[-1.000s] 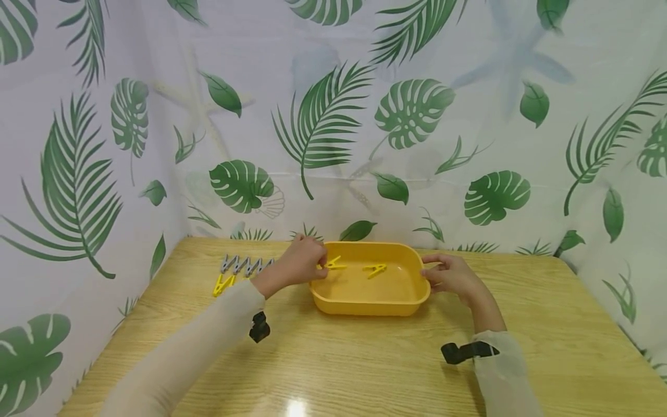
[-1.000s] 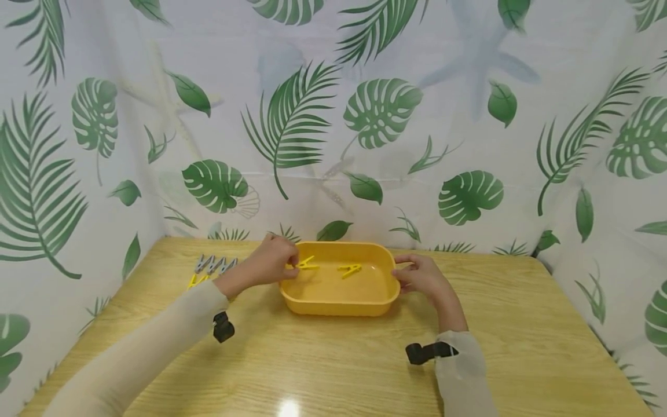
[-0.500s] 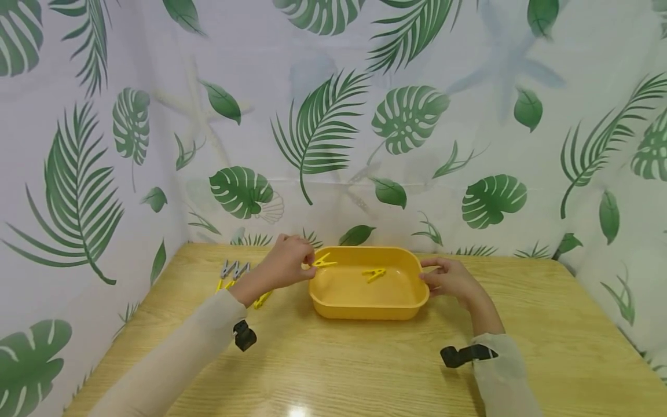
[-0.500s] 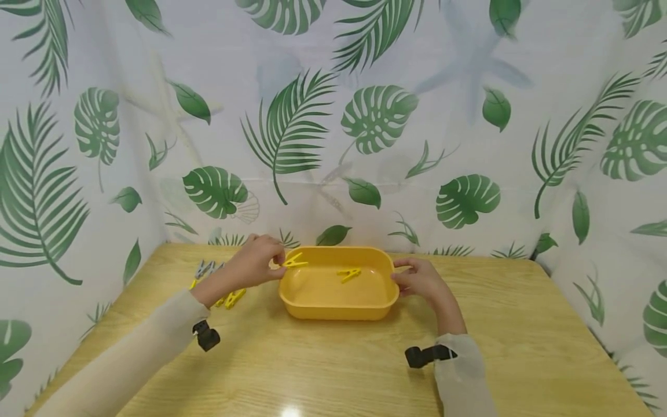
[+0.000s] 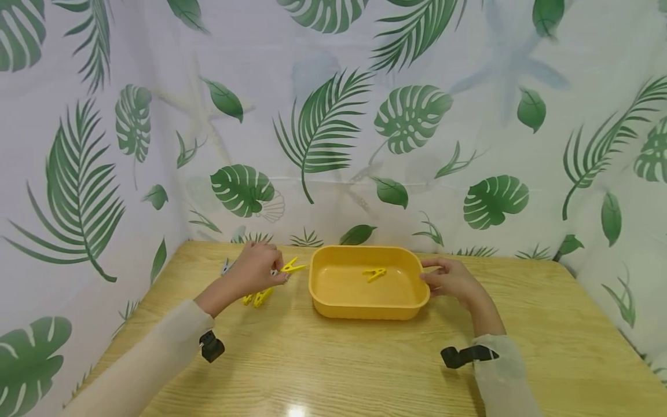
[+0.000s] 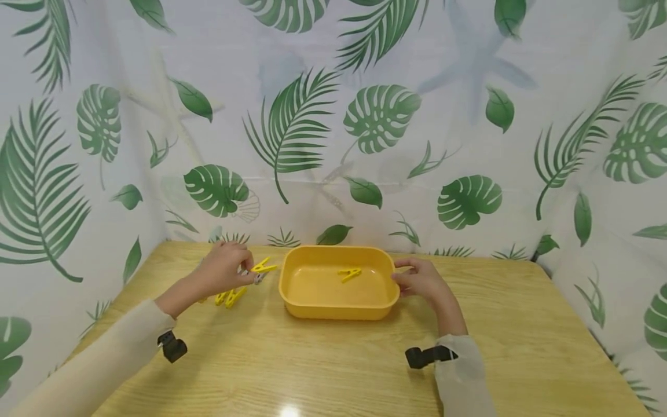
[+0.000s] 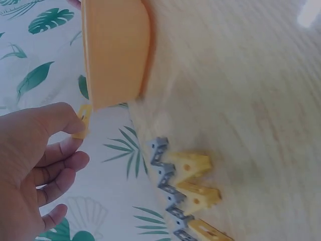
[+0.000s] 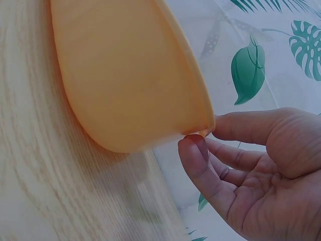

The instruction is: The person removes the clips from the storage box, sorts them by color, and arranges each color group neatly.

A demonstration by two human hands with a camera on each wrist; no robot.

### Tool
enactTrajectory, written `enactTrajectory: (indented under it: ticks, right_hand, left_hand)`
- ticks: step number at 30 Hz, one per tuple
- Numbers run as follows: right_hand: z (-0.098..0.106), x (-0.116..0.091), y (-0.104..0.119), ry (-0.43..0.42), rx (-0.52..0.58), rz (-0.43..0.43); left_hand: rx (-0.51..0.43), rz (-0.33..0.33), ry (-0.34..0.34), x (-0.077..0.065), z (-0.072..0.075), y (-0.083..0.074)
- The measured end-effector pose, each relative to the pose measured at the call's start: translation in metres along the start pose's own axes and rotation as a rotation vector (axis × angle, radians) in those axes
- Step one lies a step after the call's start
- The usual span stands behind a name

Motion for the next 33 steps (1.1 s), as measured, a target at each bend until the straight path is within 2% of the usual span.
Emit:
enactTrajectory:
  ticks: [7,14,25,33]
  right_hand:
    - [0.0,0.0,0.0,-0.006,-0.003,-0.005]
    - [0.0,0.0,0.001,-0.006,-0.01,-0.009]
    - [0.0,0.0,0.003,0.005,-0.014,-0.001]
    - [-0.001,0.0,0.003,0.003,-0.019,-0.013]
  left_hand:
    - [0.059,0.056,-0.002,-0.013,-0.01,0.01]
    - [0.116,0.066,-0.015,-0.024,-0.026,0.012]
    - [0.087,0.123,0.035,-0.031,-0.043,0.016]
    - [0.104,0.133,0.031,-0.033,-0.048,0.016]
Point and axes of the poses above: each hand's wrist, its own x-axis towards the middle knuckle, its own z-axis out of the back of the hand, y = z × x, the point moved 2 cm from there along x, towards the middle knuckle, and after that the axes turned 11 degrees about z, right-handed, at the moved point
